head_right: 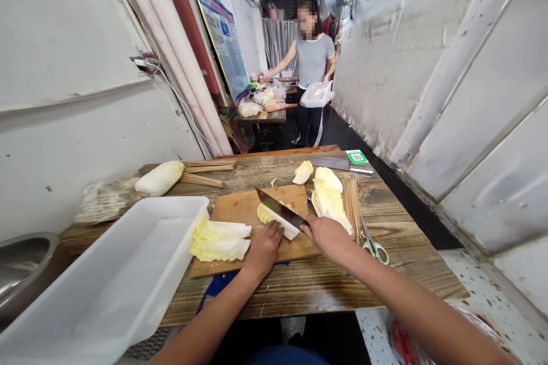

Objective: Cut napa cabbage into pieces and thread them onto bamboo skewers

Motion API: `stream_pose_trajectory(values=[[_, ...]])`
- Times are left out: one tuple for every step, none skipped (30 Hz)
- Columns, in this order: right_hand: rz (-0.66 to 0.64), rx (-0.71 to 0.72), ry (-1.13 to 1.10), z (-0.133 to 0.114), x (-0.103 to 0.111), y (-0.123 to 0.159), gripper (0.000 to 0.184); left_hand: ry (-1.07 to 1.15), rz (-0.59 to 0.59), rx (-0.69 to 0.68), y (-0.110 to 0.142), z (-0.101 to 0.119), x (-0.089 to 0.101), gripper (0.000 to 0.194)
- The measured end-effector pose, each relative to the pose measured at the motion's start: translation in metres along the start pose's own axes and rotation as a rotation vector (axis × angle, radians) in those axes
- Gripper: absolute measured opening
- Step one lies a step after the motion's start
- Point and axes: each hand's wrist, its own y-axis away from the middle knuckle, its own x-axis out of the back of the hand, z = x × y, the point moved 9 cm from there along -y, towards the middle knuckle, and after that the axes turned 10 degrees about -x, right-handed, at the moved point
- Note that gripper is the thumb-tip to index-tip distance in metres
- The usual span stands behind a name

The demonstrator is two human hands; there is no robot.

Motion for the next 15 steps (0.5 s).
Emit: stream_pose_trajectory(values=[[-0.003, 0.013, 0.009, -0.003, -0.001, -0.004, 0.032, 0.012, 0.01, -0.006, 0.001, 0.001, 0.0, 0.025], [-0.005, 0.027, 0.018, -0.006, -0.002, -0.007, 0.032, 0.025, 0.018, -0.008, 0.002, 0.001, -0.001, 0.025], [-0.006, 0.039, 0.025, -0.007, -0.002, -0.01, 0.032, 0.039, 0.022, -0.006, 0.003, 0.001, -0.001, 0.026], [-0.015, 0.045, 0.028, -0.008, -0.004, -0.012, 0.032, 0.054, 0.022, -0.001, 0.003, 0.001, -0.002, 0.027], [-0.025, 0.047, 0.031, -0.009, -0.004, -0.014, 0.032, 0.066, 0.02, 0.006, 0.003, 0.001, -0.002, 0.027], [-0.035, 0.046, 0.033, -0.009, -0.005, -0.015, 0.033, 0.075, 0.017, 0.014, 0.003, 0.001, -0.003, 0.028], [-0.044, 0.043, 0.035, -0.009, -0.005, -0.016, 0.033, 0.079, 0.015, 0.02, 0.003, 0.001, -0.002, 0.028], [-0.053, 0.041, 0.037, -0.009, -0.005, -0.017, 0.033, 0.079, 0.016, 0.022, 0.003, 0.001, -0.002, 0.028], [-0.062, 0.039, 0.04, -0.009, -0.005, -0.018, 0.033, 0.075, 0.02, 0.021, 0.003, 0.001, -0.001, 0.028], [-0.072, 0.041, 0.042, -0.009, -0.004, -0.018, 0.033, 0.068, 0.026, 0.02, 0.002, 0.002, 0.001, 0.027], [-0.082, 0.04, 0.045, -0.01, -0.004, -0.019, 0.033, 0.06, 0.03, 0.019, 0.002, 0.002, 0.002, 0.027], [-0.093, 0.039, 0.048, -0.01, -0.005, -0.02, 0.033, 0.054, 0.033, 0.017, 0.002, 0.002, 0.002, 0.027], [-0.1, 0.037, 0.052, -0.011, -0.005, -0.02, 0.033, 0.049, 0.034, 0.017, 0.002, 0.003, 0.003, 0.027], [-0.104, 0.035, 0.058, -0.011, -0.005, -0.021, 0.034, 0.048, 0.031, 0.019, 0.002, 0.003, 0.003, 0.027], [-0.106, 0.032, 0.066, -0.011, -0.005, -0.021, 0.034, 0.051, 0.027, 0.02, 0.002, 0.003, 0.002, 0.027]])
